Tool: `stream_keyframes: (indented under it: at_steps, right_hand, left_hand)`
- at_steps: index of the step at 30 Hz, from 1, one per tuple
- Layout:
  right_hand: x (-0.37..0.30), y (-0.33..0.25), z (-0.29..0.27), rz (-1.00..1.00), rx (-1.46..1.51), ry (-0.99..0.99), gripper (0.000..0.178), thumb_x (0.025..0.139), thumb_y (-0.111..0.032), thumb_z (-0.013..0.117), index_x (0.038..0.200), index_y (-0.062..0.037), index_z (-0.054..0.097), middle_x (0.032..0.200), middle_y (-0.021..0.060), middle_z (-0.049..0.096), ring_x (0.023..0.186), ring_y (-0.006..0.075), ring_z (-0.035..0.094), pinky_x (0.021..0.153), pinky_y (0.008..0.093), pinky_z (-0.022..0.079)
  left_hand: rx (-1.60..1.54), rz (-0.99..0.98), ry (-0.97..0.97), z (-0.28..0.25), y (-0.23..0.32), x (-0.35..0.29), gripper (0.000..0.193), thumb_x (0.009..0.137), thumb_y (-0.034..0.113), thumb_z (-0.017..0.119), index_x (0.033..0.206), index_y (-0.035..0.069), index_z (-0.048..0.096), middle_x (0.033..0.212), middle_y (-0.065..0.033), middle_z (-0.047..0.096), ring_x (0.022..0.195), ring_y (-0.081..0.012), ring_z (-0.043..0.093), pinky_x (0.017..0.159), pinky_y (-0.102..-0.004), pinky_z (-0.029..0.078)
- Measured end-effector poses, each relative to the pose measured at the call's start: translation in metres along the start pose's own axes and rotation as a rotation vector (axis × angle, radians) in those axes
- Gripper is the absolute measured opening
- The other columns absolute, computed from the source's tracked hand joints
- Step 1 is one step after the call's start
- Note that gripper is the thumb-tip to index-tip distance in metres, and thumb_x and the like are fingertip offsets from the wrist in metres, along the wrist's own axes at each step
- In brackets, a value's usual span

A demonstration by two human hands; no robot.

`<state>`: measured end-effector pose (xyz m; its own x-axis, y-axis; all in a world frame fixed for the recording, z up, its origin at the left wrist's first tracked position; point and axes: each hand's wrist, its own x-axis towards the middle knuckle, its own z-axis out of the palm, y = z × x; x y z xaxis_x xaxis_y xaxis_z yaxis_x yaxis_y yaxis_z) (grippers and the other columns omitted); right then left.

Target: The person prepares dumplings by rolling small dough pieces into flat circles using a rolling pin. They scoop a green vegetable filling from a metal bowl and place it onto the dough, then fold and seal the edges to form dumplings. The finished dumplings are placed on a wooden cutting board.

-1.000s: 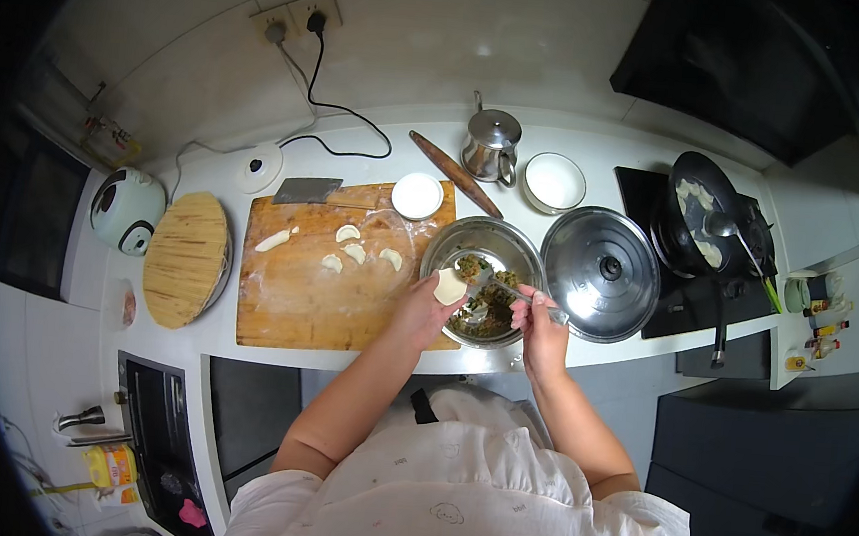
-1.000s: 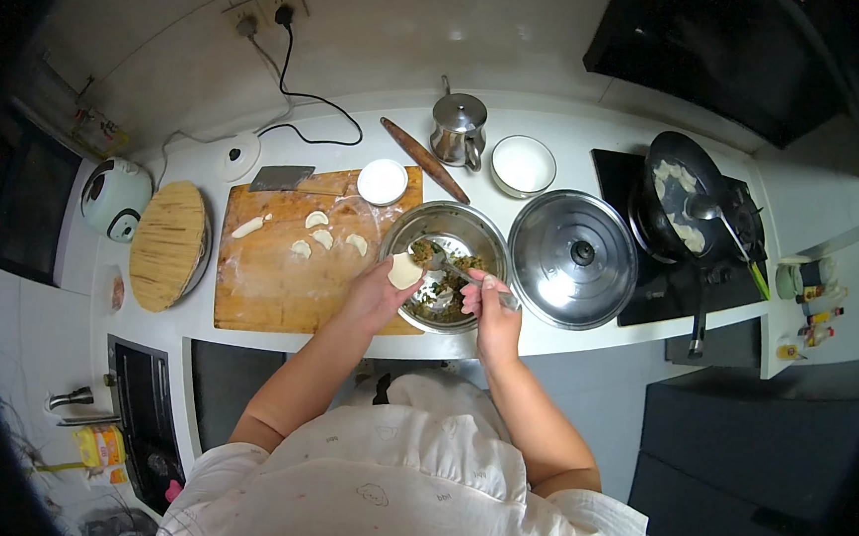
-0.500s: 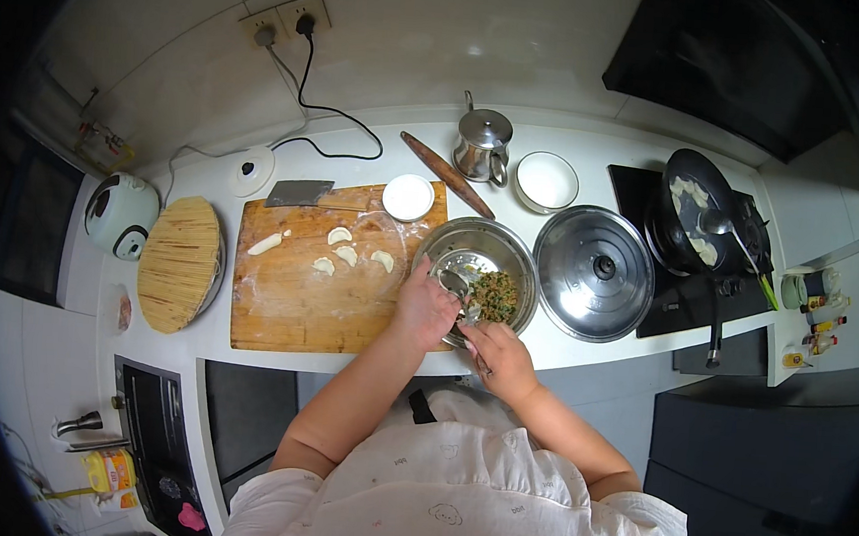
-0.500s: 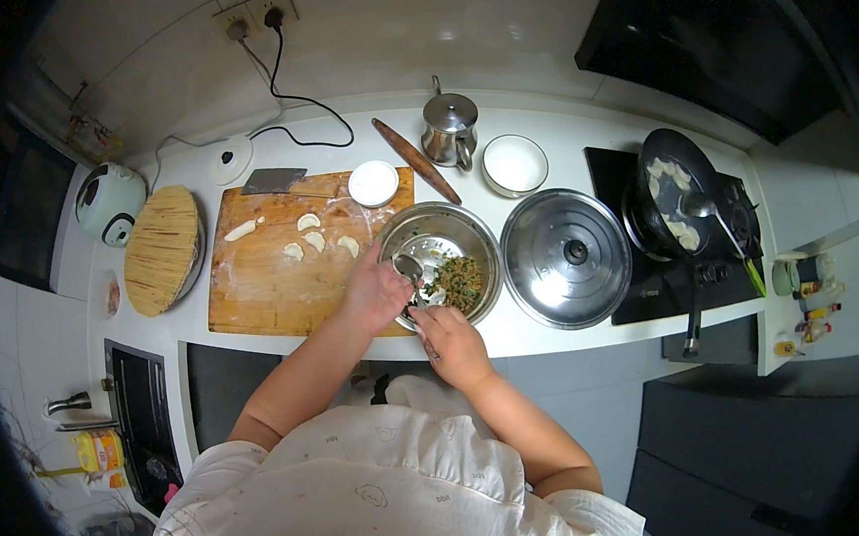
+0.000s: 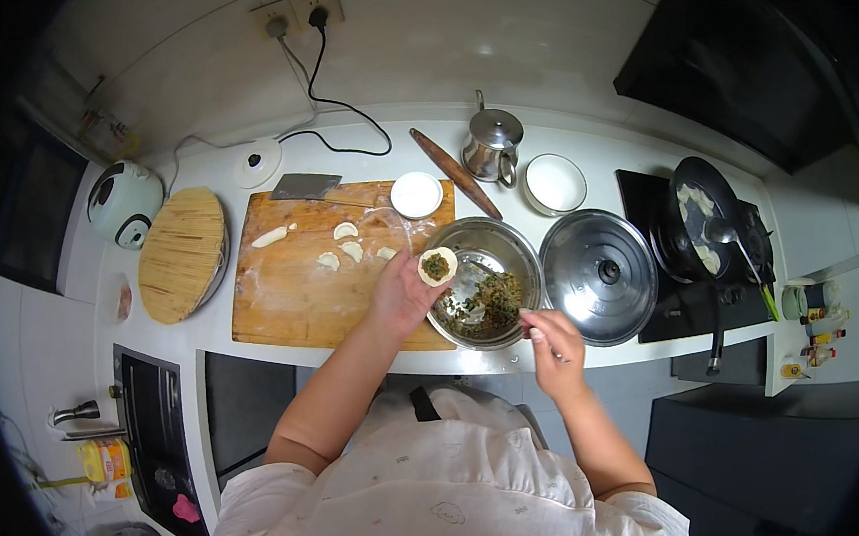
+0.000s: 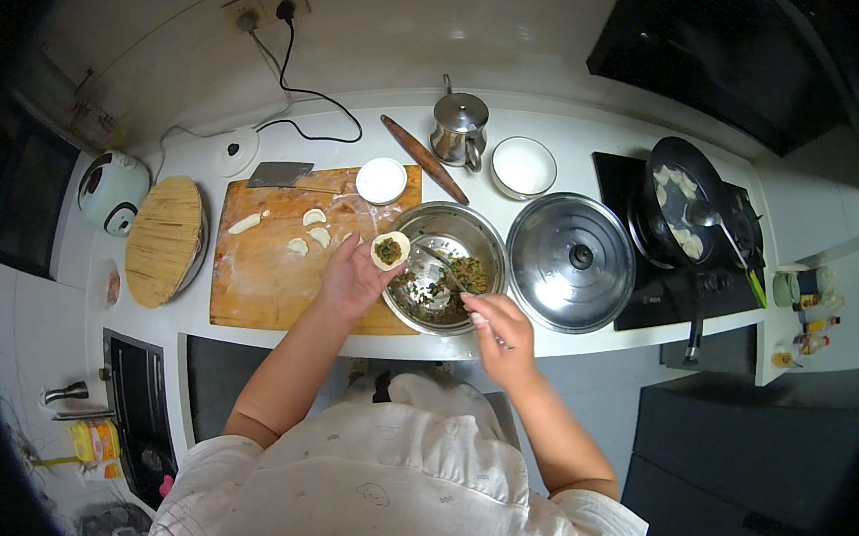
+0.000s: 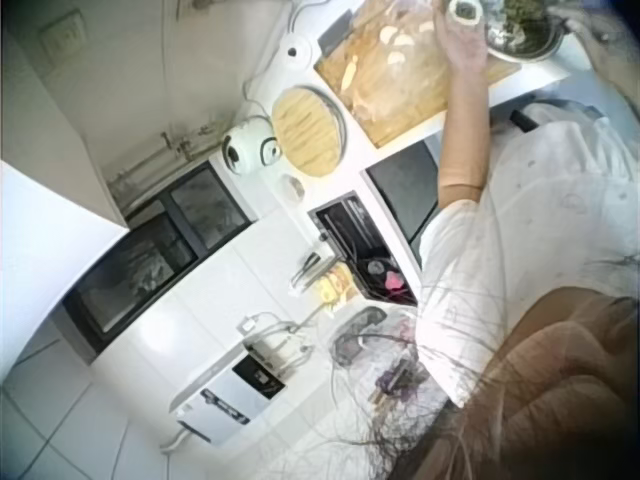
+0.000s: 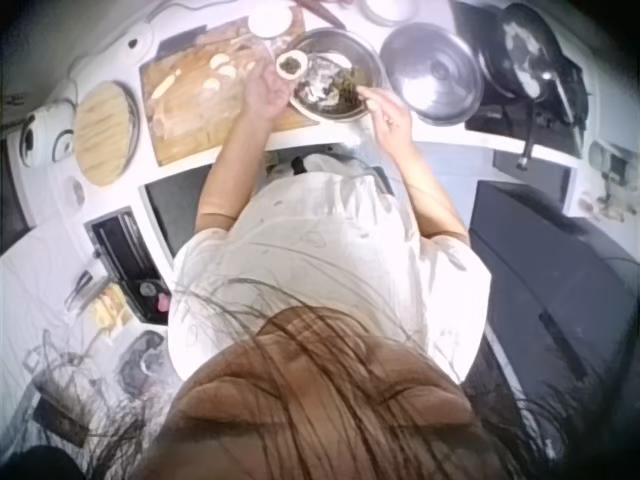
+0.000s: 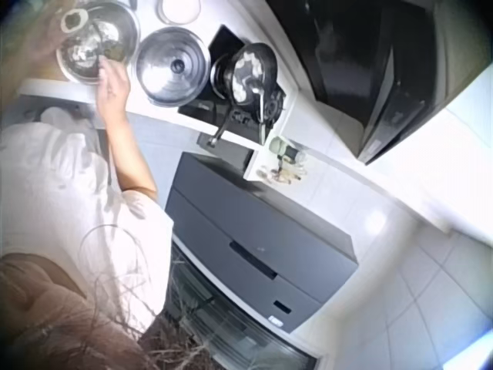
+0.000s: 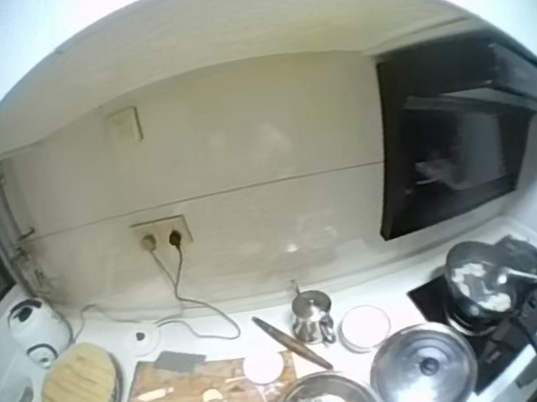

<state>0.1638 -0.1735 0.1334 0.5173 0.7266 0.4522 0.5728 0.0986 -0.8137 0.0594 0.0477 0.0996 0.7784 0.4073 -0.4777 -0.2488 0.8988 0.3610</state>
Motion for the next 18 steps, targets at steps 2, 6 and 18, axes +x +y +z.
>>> stream_keyframes:
  at_steps: [2, 6, 18]
  right_hand:
    - [0.003, 0.002, -0.007, 0.053, 0.089, -0.034, 0.02, 0.088, -0.002, 0.051, 0.103, 0.0023, 0.062, 0.089, 0.0132, 0.061, 0.075, 0.0194, 0.059, 0.069, 0.0294, 0.048]
    - [0.012, -0.002, -0.013, 0.021, 0.124, -0.174, 0.02, 0.089, -0.004, 0.049, 0.102, 0.0019, 0.063, 0.085, 0.0119, 0.062, 0.073, 0.0174, 0.058, 0.067, 0.0281, 0.048]
    - [0.017, -0.001, -0.011, 0.284, 0.231, -0.177, 0.017, 0.088, -0.003, 0.052, 0.099, -0.0007, 0.065, 0.082, 0.0093, 0.062, 0.069, 0.014, 0.057, 0.064, 0.0253, 0.047]
  left_hand:
    - [0.058, -0.021, -0.023, -0.005, 0.003, 0.002, 0.048, 0.098, 0.035, 0.029, 0.119, -0.005, 0.046, 0.12, -0.0191, 0.054, 0.116, -0.0296, 0.05, 0.1, -0.0434, 0.04]
    - [0.137, -0.085, -0.071, 0.003, 0.003, -0.004, 0.049, 0.098, 0.036, 0.03, 0.119, -0.005, 0.047, 0.119, -0.019, 0.054, 0.112, -0.0285, 0.052, 0.099, -0.0432, 0.041]
    - [0.29, -0.125, -0.151, 0.009, -0.006, -0.014, 0.05, 0.098, 0.039, 0.03, 0.113, -0.003, 0.053, 0.119, -0.0144, 0.054, 0.114, -0.025, 0.05, 0.099, -0.0421, 0.04]
